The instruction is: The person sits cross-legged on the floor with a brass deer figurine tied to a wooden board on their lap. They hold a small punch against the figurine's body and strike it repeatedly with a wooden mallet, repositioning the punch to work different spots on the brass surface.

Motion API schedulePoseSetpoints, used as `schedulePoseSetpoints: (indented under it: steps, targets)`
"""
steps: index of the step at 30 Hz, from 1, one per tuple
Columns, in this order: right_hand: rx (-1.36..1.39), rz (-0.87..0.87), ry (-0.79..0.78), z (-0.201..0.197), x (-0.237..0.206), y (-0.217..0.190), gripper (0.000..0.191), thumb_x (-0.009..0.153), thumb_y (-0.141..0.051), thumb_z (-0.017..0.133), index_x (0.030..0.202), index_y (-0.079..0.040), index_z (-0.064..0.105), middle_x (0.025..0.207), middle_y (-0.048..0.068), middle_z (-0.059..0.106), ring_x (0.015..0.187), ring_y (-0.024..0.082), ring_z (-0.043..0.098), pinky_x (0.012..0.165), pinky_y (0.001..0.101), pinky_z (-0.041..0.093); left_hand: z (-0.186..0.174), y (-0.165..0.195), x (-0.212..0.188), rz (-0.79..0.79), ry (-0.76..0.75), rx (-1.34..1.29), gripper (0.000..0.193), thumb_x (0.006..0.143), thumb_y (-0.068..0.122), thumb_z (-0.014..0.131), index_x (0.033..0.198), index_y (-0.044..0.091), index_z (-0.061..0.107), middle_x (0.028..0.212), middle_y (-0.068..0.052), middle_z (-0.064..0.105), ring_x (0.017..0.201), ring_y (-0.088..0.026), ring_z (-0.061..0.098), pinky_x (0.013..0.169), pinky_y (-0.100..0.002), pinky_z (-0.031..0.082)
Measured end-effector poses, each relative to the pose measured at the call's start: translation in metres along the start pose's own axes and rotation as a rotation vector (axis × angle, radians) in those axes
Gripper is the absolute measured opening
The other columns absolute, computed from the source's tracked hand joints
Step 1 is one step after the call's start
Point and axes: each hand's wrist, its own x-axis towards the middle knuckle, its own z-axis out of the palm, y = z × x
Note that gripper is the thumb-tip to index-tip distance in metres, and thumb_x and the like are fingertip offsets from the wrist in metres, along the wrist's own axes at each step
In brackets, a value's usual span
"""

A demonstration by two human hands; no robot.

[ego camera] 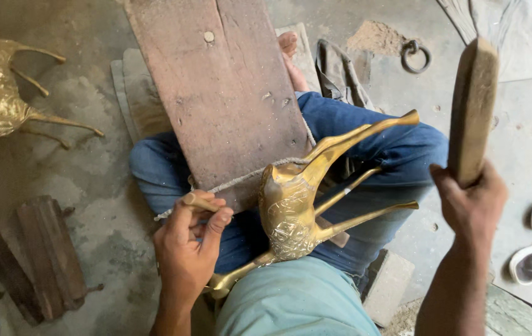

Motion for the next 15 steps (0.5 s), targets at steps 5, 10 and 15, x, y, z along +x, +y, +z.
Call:
schedulePoseSetpoints:
  steps: [5,10,15]
  targets:
    - [0.5,0.211,-0.13,0.03,-0.008,0.048,0.02,0.091,-0.015,0.077,0.103,-0.001,0.067,0.088,0.007,0.069,0.075,0.014,0.063,0.066,0.029,0.051,0.005,-0.008,-0.017,-0.186,-0.024,0.009,0.031,0.092,0.011,0.074,0.118,-0.001,0.064,0.098,-0.009,0.079,0.083,-0.012,0.078,0.068,-0.024,0.065]
    - [0.835,0.262,-0.144,0.032,-0.006,0.066,0.013,0.096,-0.008,0.073,0.1,0.001,0.065,0.086,0.008,0.067,0.075,0.017,0.066,0.065,0.0292,0.054,0.02,-0.007,-0.017,-0.121,-0.056,-0.044,0.029,0.092,0.011,0.075,0.116,0.0,0.064,0.098,-0.009,0.078,0.085,-0.012,0.078,0.068,-0.025,0.065]
    - [0.751,0.233,-0.094,0.036,-0.01,0.066,0.016,0.096,-0.008,0.075,0.103,0.001,0.064,0.085,0.009,0.066,0.074,0.017,0.064,0.066,0.0285,0.051,0.036,0.009,-0.005,0.052,-0.082,-0.026,0.024,0.093,0.011,0.077,0.111,0.001,0.065,0.099,-0.009,0.077,0.09,-0.014,0.079,0.07,-0.025,0.065]
